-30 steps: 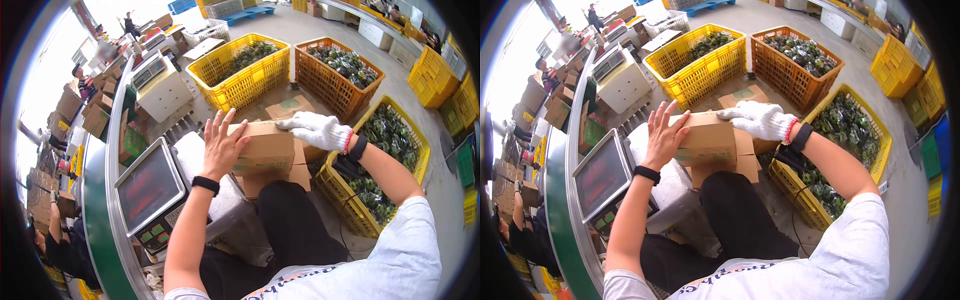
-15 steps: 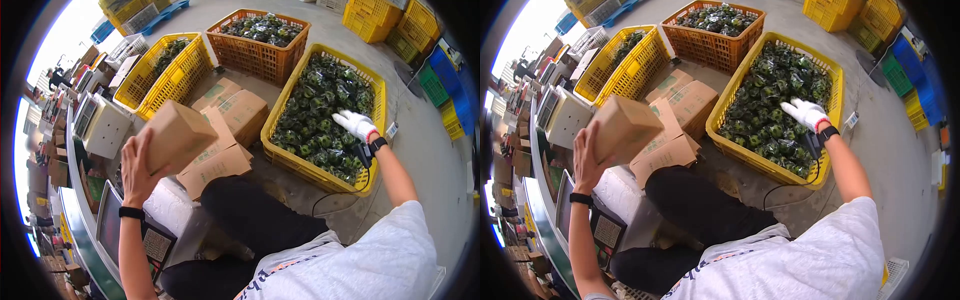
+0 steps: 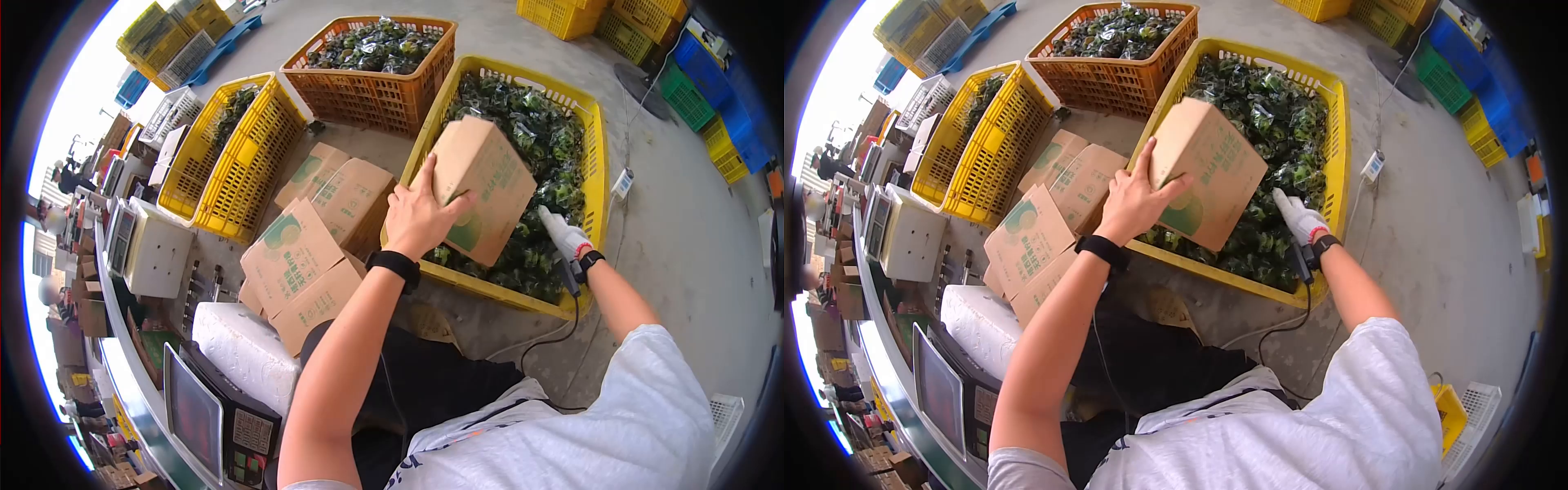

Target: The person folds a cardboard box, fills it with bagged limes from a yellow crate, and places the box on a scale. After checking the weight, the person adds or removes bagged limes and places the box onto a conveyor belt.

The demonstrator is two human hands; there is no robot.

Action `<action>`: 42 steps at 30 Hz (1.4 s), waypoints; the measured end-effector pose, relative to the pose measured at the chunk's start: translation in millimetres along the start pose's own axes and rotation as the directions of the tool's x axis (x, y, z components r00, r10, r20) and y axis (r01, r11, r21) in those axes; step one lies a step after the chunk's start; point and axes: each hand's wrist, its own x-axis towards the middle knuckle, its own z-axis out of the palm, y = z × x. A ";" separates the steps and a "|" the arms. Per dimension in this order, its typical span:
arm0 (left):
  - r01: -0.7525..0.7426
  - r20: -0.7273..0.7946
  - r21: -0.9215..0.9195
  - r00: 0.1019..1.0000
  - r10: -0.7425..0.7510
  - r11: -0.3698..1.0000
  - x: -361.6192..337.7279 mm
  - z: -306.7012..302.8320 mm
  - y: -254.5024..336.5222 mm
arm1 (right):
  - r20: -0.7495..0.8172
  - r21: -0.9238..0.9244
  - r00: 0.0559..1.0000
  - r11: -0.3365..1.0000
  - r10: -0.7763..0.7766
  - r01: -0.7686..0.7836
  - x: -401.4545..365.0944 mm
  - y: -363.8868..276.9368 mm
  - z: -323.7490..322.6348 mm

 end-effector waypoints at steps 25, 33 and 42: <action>0.323 0.349 -0.765 0.935 -0.063 0.558 -24.4 -45.0 -52.0 | -0.545 0.117 0.593 0.647 -0.593 0.754 7.4 -150.3 -130.2; 0.404 0.356 -0.846 0.914 0.196 -0.348 -76.3 -41.1 -86.6 | -0.732 0.487 0.554 0.264 -0.397 0.833 -50.9 -190.3 -246.6; 0.171 0.038 -0.873 0.958 0.286 -0.457 -120.8 -8.9 -148.6 | -0.011 0.058 0.935 0.933 0.356 -0.354 35.6 -62.7 -112.1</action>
